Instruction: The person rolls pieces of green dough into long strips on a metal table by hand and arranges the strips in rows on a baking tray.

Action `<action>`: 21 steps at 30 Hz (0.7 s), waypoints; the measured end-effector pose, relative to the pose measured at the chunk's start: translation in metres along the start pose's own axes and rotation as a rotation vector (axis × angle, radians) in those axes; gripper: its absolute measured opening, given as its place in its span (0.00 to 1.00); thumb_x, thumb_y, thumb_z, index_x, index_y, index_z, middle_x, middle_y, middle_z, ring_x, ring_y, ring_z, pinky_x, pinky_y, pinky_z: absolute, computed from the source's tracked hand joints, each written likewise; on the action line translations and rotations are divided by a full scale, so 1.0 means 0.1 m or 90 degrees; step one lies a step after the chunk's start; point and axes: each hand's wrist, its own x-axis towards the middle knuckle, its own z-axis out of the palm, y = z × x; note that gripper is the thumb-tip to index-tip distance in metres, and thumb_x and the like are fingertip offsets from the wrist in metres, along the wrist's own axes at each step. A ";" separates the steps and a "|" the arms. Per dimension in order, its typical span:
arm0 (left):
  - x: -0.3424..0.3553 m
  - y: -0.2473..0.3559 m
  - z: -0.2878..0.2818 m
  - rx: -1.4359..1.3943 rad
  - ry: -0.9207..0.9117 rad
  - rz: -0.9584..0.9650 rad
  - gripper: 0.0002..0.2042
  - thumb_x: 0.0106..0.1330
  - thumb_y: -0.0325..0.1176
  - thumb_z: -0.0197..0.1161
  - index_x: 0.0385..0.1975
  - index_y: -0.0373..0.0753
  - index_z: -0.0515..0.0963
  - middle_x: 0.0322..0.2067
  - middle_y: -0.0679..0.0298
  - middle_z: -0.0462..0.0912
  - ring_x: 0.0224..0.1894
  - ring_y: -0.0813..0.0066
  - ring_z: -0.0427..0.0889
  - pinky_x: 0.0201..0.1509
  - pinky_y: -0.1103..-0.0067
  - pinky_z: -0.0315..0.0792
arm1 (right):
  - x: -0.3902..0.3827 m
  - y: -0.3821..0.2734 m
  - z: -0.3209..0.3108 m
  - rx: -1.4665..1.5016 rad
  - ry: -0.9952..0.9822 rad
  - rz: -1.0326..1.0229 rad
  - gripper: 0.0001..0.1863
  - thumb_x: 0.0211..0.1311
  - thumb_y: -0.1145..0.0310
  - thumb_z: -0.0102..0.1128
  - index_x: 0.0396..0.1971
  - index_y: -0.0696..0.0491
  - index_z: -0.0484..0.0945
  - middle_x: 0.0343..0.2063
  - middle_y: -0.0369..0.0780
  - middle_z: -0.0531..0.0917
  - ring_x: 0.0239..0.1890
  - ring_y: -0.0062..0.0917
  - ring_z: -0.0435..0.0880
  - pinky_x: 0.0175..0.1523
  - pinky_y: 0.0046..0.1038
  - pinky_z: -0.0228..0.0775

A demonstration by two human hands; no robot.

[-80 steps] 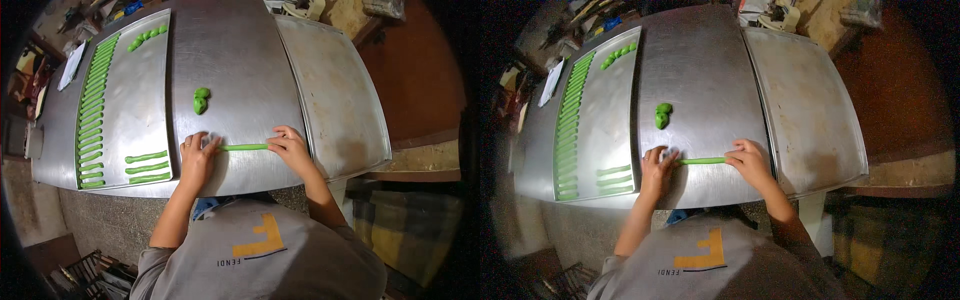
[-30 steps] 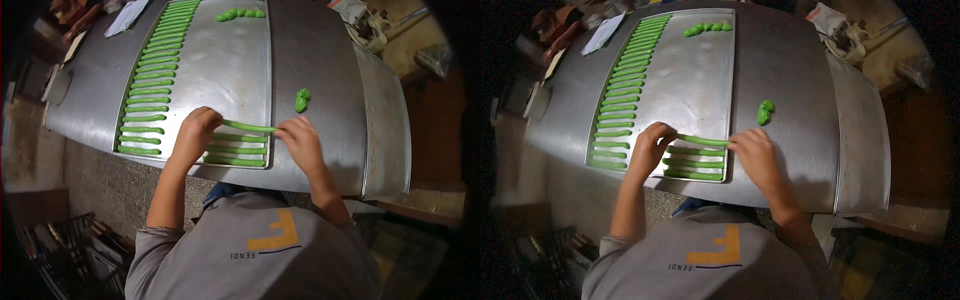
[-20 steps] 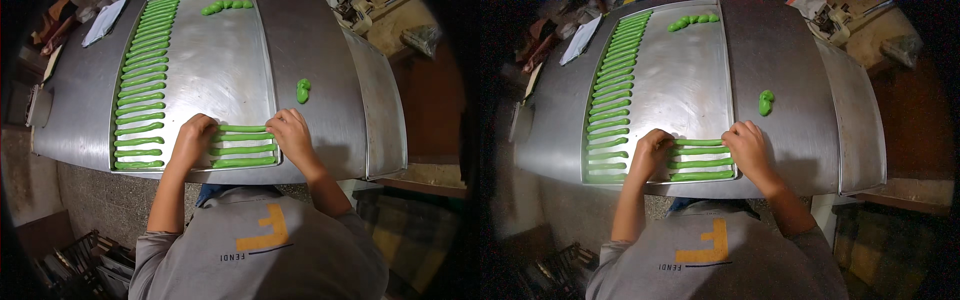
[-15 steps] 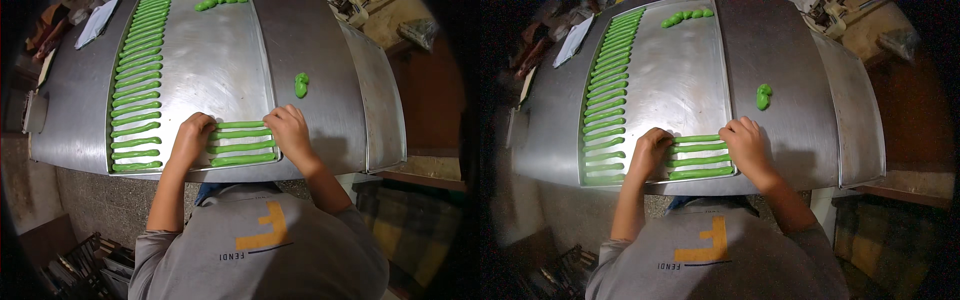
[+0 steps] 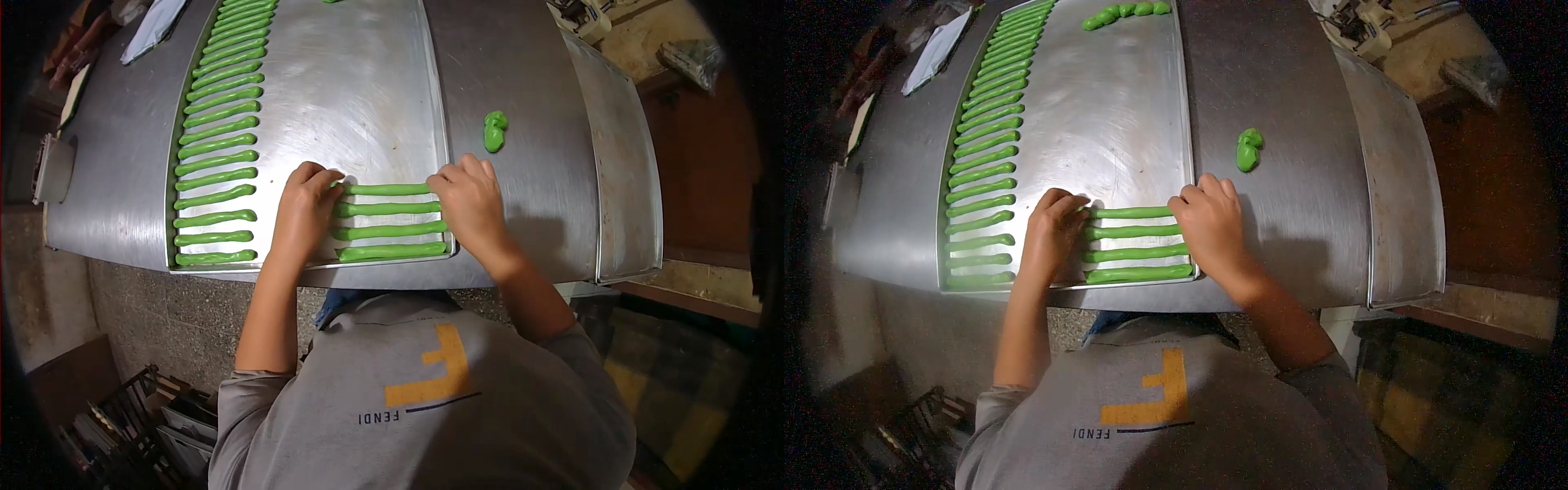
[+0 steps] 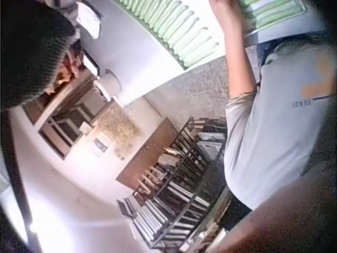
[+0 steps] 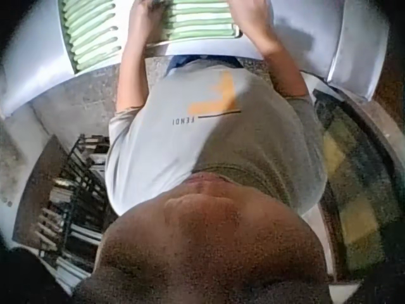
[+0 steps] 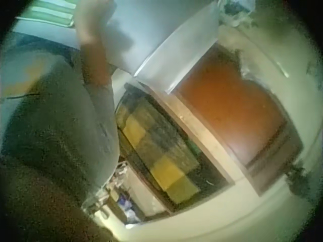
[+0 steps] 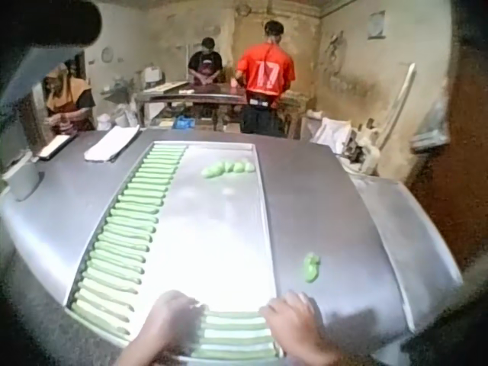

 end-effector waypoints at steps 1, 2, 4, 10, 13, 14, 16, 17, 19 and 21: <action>0.01 -0.01 -0.01 -0.006 -0.044 -0.032 0.08 0.52 0.21 0.63 0.33 0.35 0.81 0.31 0.56 0.77 0.36 0.58 0.77 0.39 0.70 0.72 | 0.00 0.01 -0.01 -0.016 -0.063 -0.002 0.07 0.44 0.75 0.56 0.24 0.50 0.81 0.23 0.32 0.80 0.31 0.27 0.73 0.39 0.30 0.61; 0.01 -0.02 -0.01 -0.012 -0.089 -0.063 0.08 0.52 0.21 0.63 0.33 0.35 0.81 0.31 0.56 0.77 0.36 0.58 0.78 0.38 0.71 0.72 | 0.01 0.02 0.00 -0.015 -0.064 -0.002 0.07 0.44 0.75 0.56 0.24 0.50 0.81 0.23 0.32 0.80 0.31 0.27 0.73 0.39 0.30 0.61; 0.00 -0.02 -0.02 -0.022 -0.087 -0.059 0.08 0.53 0.21 0.62 0.33 0.34 0.81 0.32 0.56 0.78 0.35 0.58 0.78 0.38 0.71 0.73 | 0.04 0.04 0.04 -0.037 -0.110 -0.002 0.08 0.44 0.75 0.56 0.25 0.49 0.82 0.24 0.32 0.80 0.33 0.26 0.73 0.39 0.29 0.60; -0.03 -0.01 -0.02 -0.028 -0.061 -0.038 0.09 0.51 0.19 0.62 0.33 0.35 0.80 0.34 0.56 0.78 0.37 0.58 0.79 0.38 0.71 0.73 | 0.11 -0.06 0.07 0.078 -0.005 -0.050 0.07 0.45 0.72 0.57 0.26 0.49 0.82 0.22 0.30 0.80 0.32 0.24 0.73 0.40 0.28 0.60; -0.04 0.02 0.01 -0.043 -0.071 -0.027 0.11 0.50 0.18 0.63 0.35 0.35 0.80 0.37 0.56 0.77 0.37 0.58 0.79 0.39 0.71 0.73 | 0.09 -0.01 0.18 0.062 -0.037 -0.041 0.06 0.46 0.72 0.58 0.25 0.48 0.82 0.22 0.29 0.80 0.31 0.24 0.73 0.40 0.28 0.60; -0.06 0.02 0.01 -0.035 -0.041 -0.014 0.12 0.50 0.18 0.63 0.35 0.36 0.80 0.39 0.56 0.77 0.38 0.59 0.78 0.39 0.71 0.73 | 0.08 0.00 0.16 0.063 -0.038 -0.041 0.06 0.46 0.72 0.58 0.25 0.48 0.82 0.22 0.29 0.80 0.31 0.24 0.73 0.40 0.28 0.60; -0.08 0.07 -0.06 -0.035 -0.029 -0.017 0.12 0.49 0.18 0.64 0.36 0.36 0.80 0.39 0.55 0.76 0.38 0.59 0.78 0.39 0.71 0.73 | 0.07 0.00 0.06 0.123 0.028 -0.006 0.05 0.46 0.72 0.58 0.25 0.48 0.82 0.23 0.29 0.80 0.32 0.23 0.73 0.40 0.28 0.59; -0.09 0.11 -0.10 -0.038 -0.017 -0.017 0.13 0.49 0.19 0.64 0.36 0.36 0.80 0.40 0.55 0.75 0.38 0.59 0.77 0.40 0.70 0.73 | 0.04 0.01 0.01 0.122 0.027 -0.004 0.05 0.46 0.72 0.58 0.25 0.48 0.82 0.23 0.29 0.80 0.32 0.23 0.73 0.40 0.28 0.59; -0.14 0.09 -0.11 -0.048 -0.041 -0.001 0.11 0.49 0.19 0.64 0.34 0.35 0.80 0.37 0.55 0.76 0.38 0.59 0.76 0.40 0.70 0.72 | -0.02 0.03 -0.06 0.059 0.035 0.003 0.04 0.45 0.72 0.55 0.19 0.50 0.80 0.19 0.32 0.77 0.32 0.25 0.73 0.40 0.28 0.60; -0.18 0.03 -0.08 0.047 -0.092 0.063 0.08 0.50 0.20 0.64 0.30 0.34 0.80 0.33 0.55 0.76 0.37 0.57 0.76 0.39 0.70 0.72 | 0.02 0.04 -0.07 0.033 0.009 -0.012 0.04 0.44 0.72 0.55 0.19 0.50 0.79 0.19 0.32 0.77 0.32 0.25 0.73 0.40 0.28 0.60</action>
